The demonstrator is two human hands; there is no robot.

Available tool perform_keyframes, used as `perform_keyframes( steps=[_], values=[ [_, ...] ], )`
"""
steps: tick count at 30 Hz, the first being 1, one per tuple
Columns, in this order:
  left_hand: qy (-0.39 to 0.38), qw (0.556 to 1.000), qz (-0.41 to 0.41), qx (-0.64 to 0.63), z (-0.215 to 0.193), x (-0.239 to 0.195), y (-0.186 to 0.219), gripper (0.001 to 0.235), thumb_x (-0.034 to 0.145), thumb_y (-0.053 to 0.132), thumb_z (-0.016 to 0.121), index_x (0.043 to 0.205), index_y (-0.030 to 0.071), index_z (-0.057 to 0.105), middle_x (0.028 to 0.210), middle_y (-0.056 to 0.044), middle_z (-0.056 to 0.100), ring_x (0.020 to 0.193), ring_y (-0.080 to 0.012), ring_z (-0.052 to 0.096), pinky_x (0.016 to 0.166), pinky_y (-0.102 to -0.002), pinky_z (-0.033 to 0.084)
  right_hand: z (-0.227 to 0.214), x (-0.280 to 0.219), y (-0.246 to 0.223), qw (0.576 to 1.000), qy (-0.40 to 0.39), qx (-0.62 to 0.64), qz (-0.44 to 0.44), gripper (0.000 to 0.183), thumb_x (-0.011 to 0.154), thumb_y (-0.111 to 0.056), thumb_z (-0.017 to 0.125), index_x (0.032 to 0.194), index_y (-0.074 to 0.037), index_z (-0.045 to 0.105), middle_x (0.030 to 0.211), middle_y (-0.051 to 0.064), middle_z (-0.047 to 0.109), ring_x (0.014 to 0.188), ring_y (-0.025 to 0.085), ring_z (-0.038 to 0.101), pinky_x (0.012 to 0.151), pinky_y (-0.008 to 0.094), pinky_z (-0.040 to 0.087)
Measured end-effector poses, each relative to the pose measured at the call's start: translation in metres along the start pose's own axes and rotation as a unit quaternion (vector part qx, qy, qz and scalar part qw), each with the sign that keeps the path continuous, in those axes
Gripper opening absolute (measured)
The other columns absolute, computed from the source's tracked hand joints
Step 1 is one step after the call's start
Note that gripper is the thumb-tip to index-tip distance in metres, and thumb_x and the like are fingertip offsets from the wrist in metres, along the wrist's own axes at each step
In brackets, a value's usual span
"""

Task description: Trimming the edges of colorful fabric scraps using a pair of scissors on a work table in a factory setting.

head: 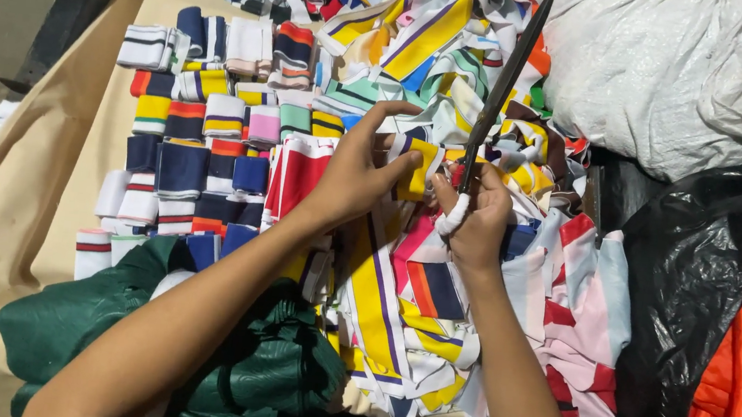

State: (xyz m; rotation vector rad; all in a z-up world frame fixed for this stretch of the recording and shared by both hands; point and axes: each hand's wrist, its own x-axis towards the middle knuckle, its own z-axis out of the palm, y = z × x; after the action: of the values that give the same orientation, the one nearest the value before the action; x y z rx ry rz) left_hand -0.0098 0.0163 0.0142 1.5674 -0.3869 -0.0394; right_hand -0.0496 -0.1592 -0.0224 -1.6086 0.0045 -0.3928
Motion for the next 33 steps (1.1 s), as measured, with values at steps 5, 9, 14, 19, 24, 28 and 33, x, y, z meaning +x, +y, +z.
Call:
perform_keyframes(
  steps=[5, 9, 14, 19, 24, 28, 33],
  values=[
    [-0.014, 0.998, 0.000, -0.059, -0.006, -0.003, 0.027, 0.060, 0.096, 0.003, 0.070, 0.148, 0.012, 0.041, 0.140, -0.041, 0.050, 0.124, -0.0643, 0.052, 0.096, -0.068, 0.051, -0.001, 0.000, 0.007, 0.999, 0.006, 0.041, 0.014, 0.025, 0.092, -0.014, 0.081, 0.104, -0.002, 0.062, 0.074, 0.010, 0.068, 0.060, 0.015, 0.068, 0.060, 0.026, 0.056],
    [-0.027, 0.997, 0.012, -0.075, -0.015, 0.003, 0.029, 0.075, 0.095, 0.000, 0.072, 0.154, 0.014, 0.029, 0.143, -0.050, 0.041, 0.126, -0.0717, 0.045, 0.097, -0.071, 0.049, 0.000, 0.001, 0.009, 0.996, 0.028, 0.086, -0.012, 0.024, 0.091, -0.009, 0.079, 0.103, -0.003, 0.060, 0.077, 0.011, 0.069, 0.057, 0.012, 0.064, 0.054, 0.025, 0.053],
    [-0.036, 0.991, 0.017, -0.128, -0.014, -0.005, 0.046, 0.078, 0.097, 0.001, 0.071, 0.157, 0.018, 0.023, 0.147, -0.049, 0.038, 0.131, -0.0703, 0.043, 0.101, -0.067, 0.049, 0.002, 0.003, -0.001, 0.990, 0.061, 0.123, -0.034, 0.021, 0.094, -0.008, 0.076, 0.104, -0.003, 0.058, 0.072, 0.010, 0.064, 0.054, 0.015, 0.064, 0.052, 0.025, 0.053],
    [-0.067, 0.990, 0.050, -0.117, -0.007, -0.012, 0.048, 0.089, 0.095, -0.002, 0.075, 0.160, 0.026, 0.021, 0.161, -0.042, 0.025, 0.140, -0.0673, 0.035, 0.105, -0.070, 0.043, -0.001, -0.001, 0.000, 0.986, 0.086, 0.138, -0.024, 0.019, 0.094, -0.006, 0.074, 0.104, -0.003, 0.058, 0.076, 0.008, 0.063, 0.054, 0.013, 0.065, 0.048, 0.022, 0.053],
    [-0.079, 0.992, 0.068, -0.076, -0.005, -0.003, 0.030, 0.095, 0.094, -0.005, 0.077, 0.162, 0.026, 0.019, 0.162, -0.041, 0.021, 0.141, -0.0672, 0.031, 0.108, -0.070, 0.040, -0.006, 0.000, 0.010, 0.993, 0.039, 0.110, -0.007, 0.026, 0.088, -0.002, 0.081, 0.101, -0.001, 0.059, 0.071, 0.008, 0.062, 0.053, 0.016, 0.066, 0.050, 0.025, 0.055],
    [-0.072, 0.994, 0.063, -0.044, -0.007, -0.001, 0.031, 0.095, 0.093, -0.004, 0.078, 0.161, 0.022, 0.018, 0.160, -0.042, 0.023, 0.140, -0.0687, 0.031, 0.108, -0.071, 0.039, 0.002, -0.002, -0.002, 0.995, 0.040, 0.089, -0.006, 0.027, 0.086, -0.001, 0.082, 0.100, -0.001, 0.060, 0.069, 0.008, 0.064, 0.055, 0.015, 0.067, 0.053, 0.025, 0.055],
    [-0.046, 0.988, 0.067, -0.132, -0.014, 0.008, 0.016, 0.099, 0.094, -0.001, 0.078, 0.160, 0.029, 0.011, 0.144, -0.035, 0.056, 0.123, -0.0483, 0.067, 0.090, -0.052, 0.065, 0.004, -0.007, -0.018, 0.998, 0.026, 0.059, -0.008, 0.025, 0.089, -0.007, 0.082, 0.098, -0.004, 0.059, 0.070, 0.007, 0.062, 0.054, 0.013, 0.065, 0.053, 0.025, 0.053]
  ],
)
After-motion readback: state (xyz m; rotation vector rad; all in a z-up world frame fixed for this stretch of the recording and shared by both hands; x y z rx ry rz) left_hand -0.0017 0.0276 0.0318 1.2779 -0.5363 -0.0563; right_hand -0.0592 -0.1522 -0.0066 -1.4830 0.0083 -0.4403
